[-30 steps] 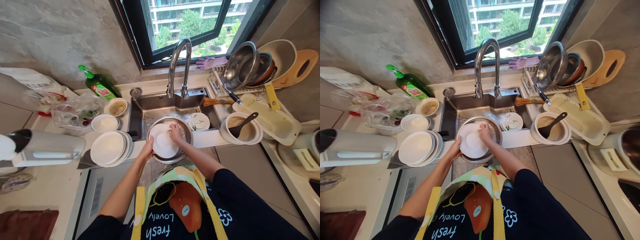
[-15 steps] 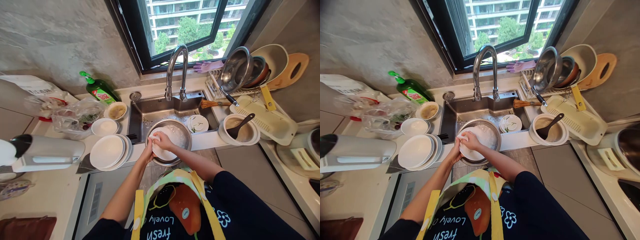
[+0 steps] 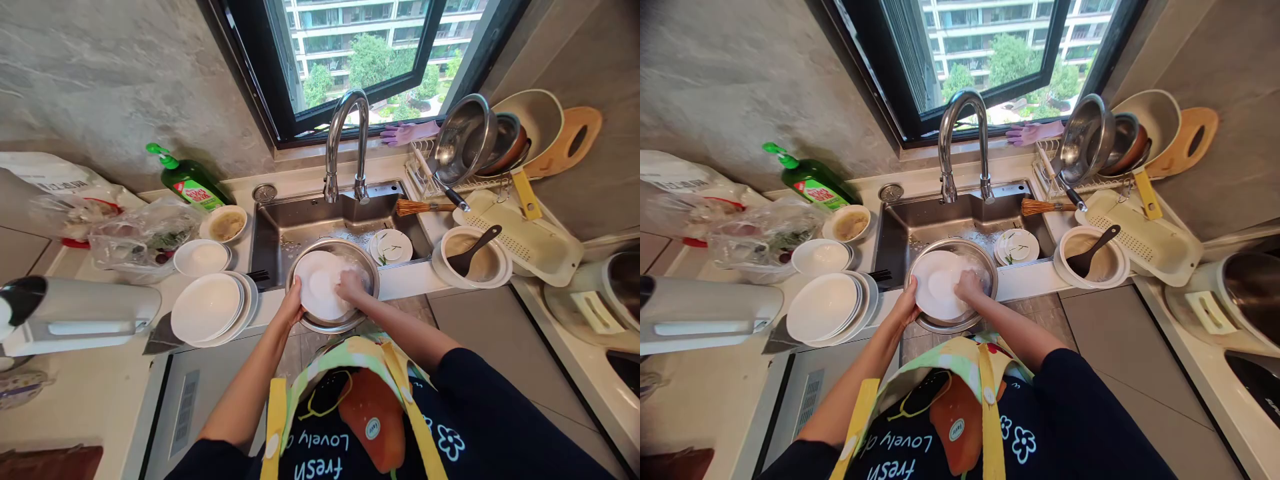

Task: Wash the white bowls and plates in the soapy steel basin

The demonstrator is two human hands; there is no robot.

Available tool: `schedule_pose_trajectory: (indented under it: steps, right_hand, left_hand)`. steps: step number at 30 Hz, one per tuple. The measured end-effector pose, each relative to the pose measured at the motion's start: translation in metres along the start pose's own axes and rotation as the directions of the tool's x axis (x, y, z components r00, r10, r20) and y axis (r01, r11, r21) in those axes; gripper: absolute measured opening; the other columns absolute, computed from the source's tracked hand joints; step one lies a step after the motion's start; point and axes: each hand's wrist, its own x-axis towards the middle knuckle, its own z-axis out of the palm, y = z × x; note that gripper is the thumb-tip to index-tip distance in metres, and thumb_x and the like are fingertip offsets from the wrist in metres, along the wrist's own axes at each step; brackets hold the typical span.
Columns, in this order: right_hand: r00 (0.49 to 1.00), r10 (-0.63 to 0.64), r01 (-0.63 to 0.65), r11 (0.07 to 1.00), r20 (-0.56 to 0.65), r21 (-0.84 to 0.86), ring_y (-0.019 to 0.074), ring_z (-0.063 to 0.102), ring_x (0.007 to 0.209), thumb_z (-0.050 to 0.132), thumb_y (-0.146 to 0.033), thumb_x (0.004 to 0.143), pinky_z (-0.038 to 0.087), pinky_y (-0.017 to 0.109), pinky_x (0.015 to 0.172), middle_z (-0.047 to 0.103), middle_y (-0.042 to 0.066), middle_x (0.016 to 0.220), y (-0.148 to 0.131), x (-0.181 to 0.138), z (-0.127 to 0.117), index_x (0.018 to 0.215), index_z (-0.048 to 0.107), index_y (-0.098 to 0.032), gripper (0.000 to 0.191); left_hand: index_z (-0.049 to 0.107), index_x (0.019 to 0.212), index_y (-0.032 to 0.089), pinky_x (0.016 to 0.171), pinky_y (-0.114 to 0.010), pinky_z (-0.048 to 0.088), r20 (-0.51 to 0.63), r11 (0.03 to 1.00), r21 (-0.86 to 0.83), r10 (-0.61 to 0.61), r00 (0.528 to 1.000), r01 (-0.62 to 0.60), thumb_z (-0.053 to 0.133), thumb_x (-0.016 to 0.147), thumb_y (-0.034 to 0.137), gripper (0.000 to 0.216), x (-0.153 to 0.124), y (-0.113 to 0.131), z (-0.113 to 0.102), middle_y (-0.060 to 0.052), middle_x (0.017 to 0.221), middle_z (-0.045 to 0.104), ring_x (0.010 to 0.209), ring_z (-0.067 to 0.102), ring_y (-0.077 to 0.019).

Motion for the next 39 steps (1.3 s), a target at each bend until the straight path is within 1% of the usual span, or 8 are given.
schedule_pose_trajectory:
  steps: [5, 8, 12, 17, 22, 29, 34, 39]
  right_hand:
    - [0.967, -0.145, 0.192, 0.955, -0.211, 0.225, 0.0169, 0.054, 0.097, 0.05, -0.019, 0.08, 0.042, 0.028, 0.086, 0.056, 0.009, 0.109, -0.015, 0.018, 0.01, 0.104, 0.058, -0.017, 0.025]
    - [0.931, -0.265, 0.339, 0.879, -0.25, 0.334, 0.0154, 0.051, 0.097, 0.052, -0.015, 0.077, 0.039, 0.027, 0.09, 0.055, 0.006, 0.103, -0.024, 0.022, 0.012, 0.101, 0.058, -0.017, 0.024]
    - [0.883, -0.432, 0.47, 0.792, -0.185, 0.389, 0.0148, 0.052, 0.087, 0.058, -0.017, 0.073, 0.04, 0.026, 0.085, 0.055, 0.001, 0.092, -0.031, 0.013, 0.011, 0.094, 0.059, -0.02, 0.021]
    - [0.831, -0.552, 0.49, 0.784, 0.069, 0.38, 0.0133, 0.053, 0.079, 0.064, -0.022, 0.069, 0.039, 0.022, 0.074, 0.057, -0.002, 0.085, -0.019, -0.008, 0.008, 0.087, 0.062, -0.021, 0.019]
    - [0.909, -0.351, 0.334, 0.936, 0.226, 0.111, 0.0159, 0.055, 0.079, 0.065, -0.028, 0.066, 0.038, 0.023, 0.066, 0.061, 0.002, 0.089, 0.003, -0.015, 0.001, 0.087, 0.063, -0.021, 0.022]
    - [0.997, -0.072, 0.074, 0.993, 0.023, -0.088, 0.0246, 0.054, 0.1, 0.054, -0.028, 0.08, 0.041, 0.031, 0.076, 0.054, 0.01, 0.114, 0.005, -0.001, -0.006, 0.108, 0.053, -0.02, 0.029]
    - [0.981, 0.077, -0.075, 0.997, -0.178, 0.02, 0.0239, 0.049, 0.107, 0.044, -0.019, 0.085, 0.04, 0.035, 0.087, 0.05, 0.014, 0.118, -0.007, 0.021, 0.001, 0.116, 0.047, -0.017, 0.03]
    - [0.93, 0.011, 0.102, 0.953, -0.368, 0.285, 0.0212, 0.045, 0.111, 0.043, -0.014, 0.083, 0.036, 0.033, 0.097, 0.05, 0.012, 0.116, -0.016, 0.035, 0.002, 0.11, 0.049, -0.015, 0.028]
  left_hand:
    - [0.053, 0.124, 0.012, 0.073, -0.032, 0.057, 0.063, 0.999, 0.048, -0.016, 0.998, 0.013, 0.041, 0.089, 0.047, 0.051, 0.004, -0.001, -0.003, -0.017, 0.098, 0.07, 0.086, 0.069, -0.0223]
    - [0.054, 0.123, 0.012, 0.076, -0.032, 0.056, 0.096, 0.998, 0.054, 0.006, 0.995, -0.012, 0.04, 0.09, 0.046, 0.05, 0.006, -0.004, -0.003, -0.017, 0.099, 0.07, 0.088, 0.068, -0.0219]
    - [0.054, 0.123, 0.011, 0.078, -0.031, 0.055, 0.081, 0.997, 0.045, 0.051, 0.995, -0.055, 0.036, 0.092, 0.045, 0.05, 0.006, -0.009, -0.001, -0.016, 0.099, 0.07, 0.089, 0.068, -0.0209]
    - [0.052, 0.125, 0.013, 0.083, -0.029, 0.052, -0.001, 0.988, 0.054, 0.146, 0.989, -0.145, 0.038, 0.092, 0.041, 0.046, 0.003, -0.006, -0.003, -0.013, 0.106, 0.068, 0.096, 0.066, -0.0194]
    - [0.047, 0.131, 0.017, 0.086, -0.028, 0.05, -0.028, 0.977, 0.113, 0.188, 0.982, -0.183, 0.045, 0.09, 0.041, 0.047, 0.0, 0.0, -0.009, -0.01, 0.112, 0.066, 0.102, 0.063, -0.0184]
    - [0.037, 0.138, 0.017, 0.079, -0.031, 0.053, 0.022, 0.967, 0.199, 0.156, 0.988, -0.157, 0.042, 0.088, 0.05, 0.06, 0.0, 0.0, -0.013, -0.014, 0.117, 0.063, 0.1, 0.063, -0.0209]
    - [0.04, 0.136, 0.016, 0.068, -0.029, 0.055, 0.033, 0.961, 0.238, 0.137, 0.99, -0.141, 0.043, 0.089, 0.047, 0.056, -0.006, 0.002, -0.013, -0.014, 0.112, 0.064, 0.093, 0.064, -0.0207]
    - [0.036, 0.137, 0.015, 0.055, -0.028, 0.054, 0.086, 0.953, 0.278, 0.097, 0.992, -0.118, 0.048, 0.086, 0.048, 0.062, -0.008, 0.005, -0.019, -0.016, 0.109, 0.064, 0.079, 0.064, -0.0201]
